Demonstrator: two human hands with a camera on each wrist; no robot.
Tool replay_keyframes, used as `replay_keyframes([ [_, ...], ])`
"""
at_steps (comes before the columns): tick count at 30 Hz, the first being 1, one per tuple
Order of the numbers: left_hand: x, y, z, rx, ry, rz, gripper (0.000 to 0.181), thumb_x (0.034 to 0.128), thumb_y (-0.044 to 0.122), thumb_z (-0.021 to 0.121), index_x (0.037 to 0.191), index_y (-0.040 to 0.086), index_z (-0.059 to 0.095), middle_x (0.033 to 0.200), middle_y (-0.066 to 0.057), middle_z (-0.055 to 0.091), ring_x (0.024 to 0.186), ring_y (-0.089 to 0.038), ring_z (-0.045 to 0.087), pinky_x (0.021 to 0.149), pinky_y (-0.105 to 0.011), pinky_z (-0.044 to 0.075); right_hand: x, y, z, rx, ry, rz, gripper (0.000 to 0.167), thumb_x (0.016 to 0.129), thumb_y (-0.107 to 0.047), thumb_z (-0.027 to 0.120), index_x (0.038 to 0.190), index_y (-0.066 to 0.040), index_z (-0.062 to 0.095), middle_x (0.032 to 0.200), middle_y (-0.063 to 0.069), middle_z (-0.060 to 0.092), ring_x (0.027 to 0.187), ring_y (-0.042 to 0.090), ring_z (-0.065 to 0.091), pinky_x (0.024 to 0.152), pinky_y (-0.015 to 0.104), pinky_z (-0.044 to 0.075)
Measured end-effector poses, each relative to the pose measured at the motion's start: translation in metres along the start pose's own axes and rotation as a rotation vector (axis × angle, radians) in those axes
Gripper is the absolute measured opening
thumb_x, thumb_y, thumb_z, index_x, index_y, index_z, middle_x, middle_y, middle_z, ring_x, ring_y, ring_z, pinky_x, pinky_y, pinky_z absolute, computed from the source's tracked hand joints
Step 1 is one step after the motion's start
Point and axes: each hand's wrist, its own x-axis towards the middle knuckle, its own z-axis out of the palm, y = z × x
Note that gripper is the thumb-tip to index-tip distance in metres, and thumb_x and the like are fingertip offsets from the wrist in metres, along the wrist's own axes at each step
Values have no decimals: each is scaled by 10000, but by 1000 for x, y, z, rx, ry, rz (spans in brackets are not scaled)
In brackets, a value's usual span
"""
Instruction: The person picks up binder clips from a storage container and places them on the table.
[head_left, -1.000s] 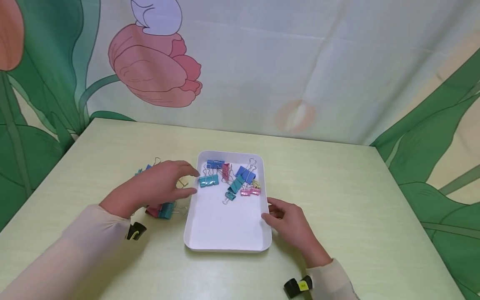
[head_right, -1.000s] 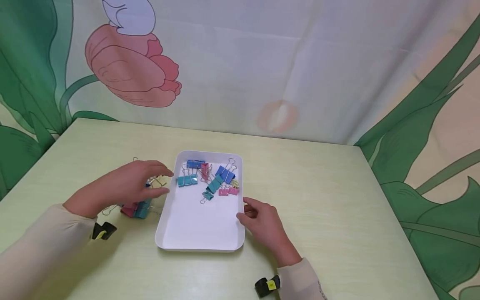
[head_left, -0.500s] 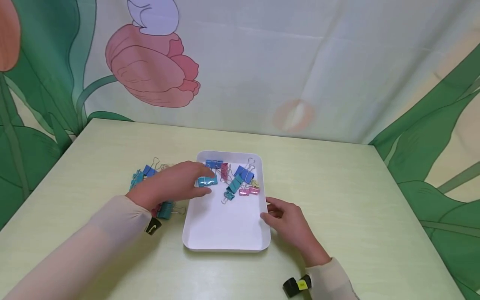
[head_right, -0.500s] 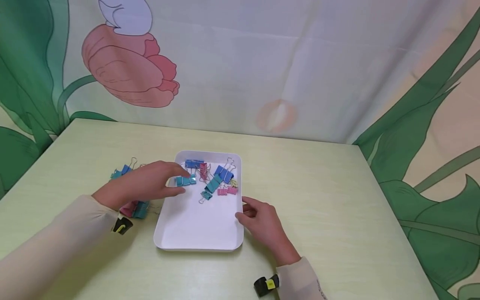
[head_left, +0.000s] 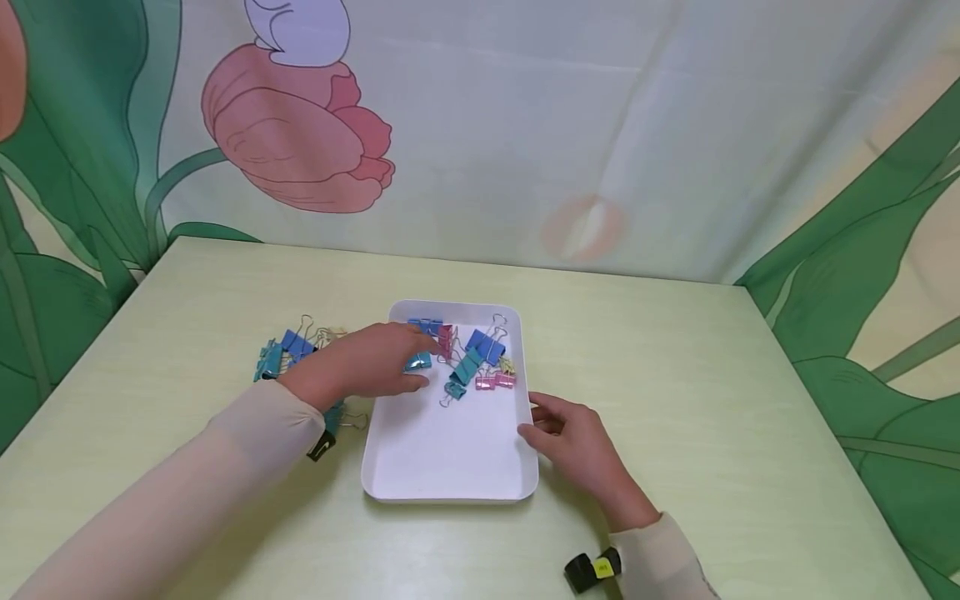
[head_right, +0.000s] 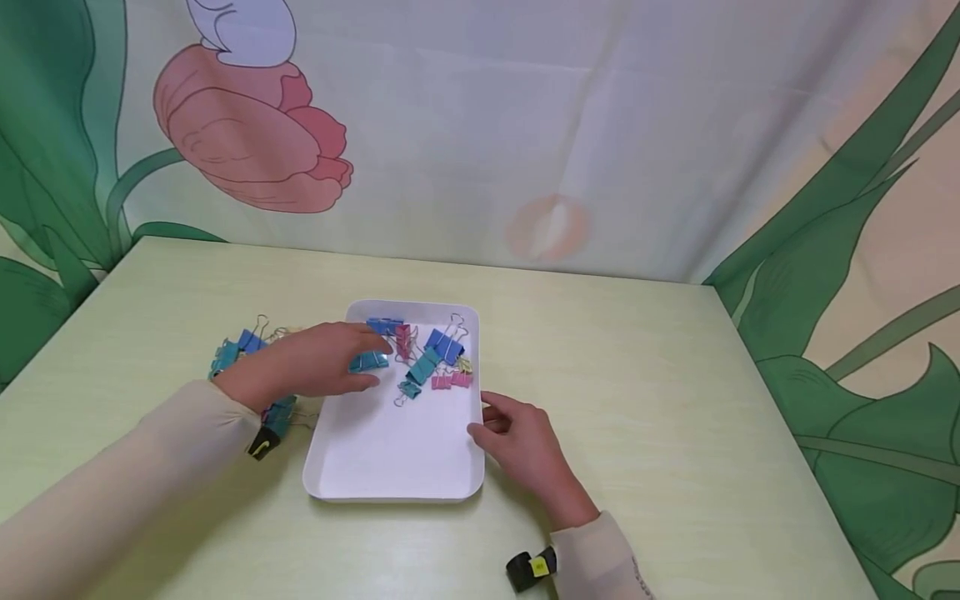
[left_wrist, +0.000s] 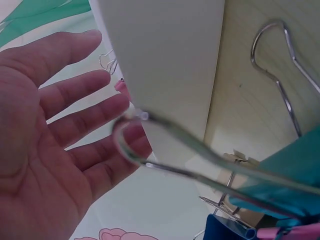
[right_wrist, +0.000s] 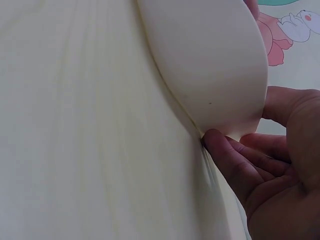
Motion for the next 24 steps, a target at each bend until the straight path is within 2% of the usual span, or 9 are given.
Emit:
replay_keyframes([
  [9,7,4,-1,67,-50,2,467,901,304,658,1331,133,595,1339,-121,588,1220,-302,563,1058,-474,448,0,1,0,-11,-4,12,494,862,-218,731,1332,-145,596,1058,18,710,884,129,660,779,277,578],
  [16,12,8,-1,111,-85,-57,519,907,348,652,1370,136,554,1355,-138,574,1236,-323,554,1054,-485,449,-1,1,0,-10,-5,2,492,861,-213,730,1328,-136,598,1059,19,711,886,127,663,776,274,577],
  [24,20,9,5,200,-99,-44,564,892,355,674,1357,66,543,1287,-142,620,1161,-318,608,1003,-474,493,-1,2,0,-12,-6,-1,483,863,-215,728,1325,-145,602,1049,15,707,879,128,656,771,272,577],
])
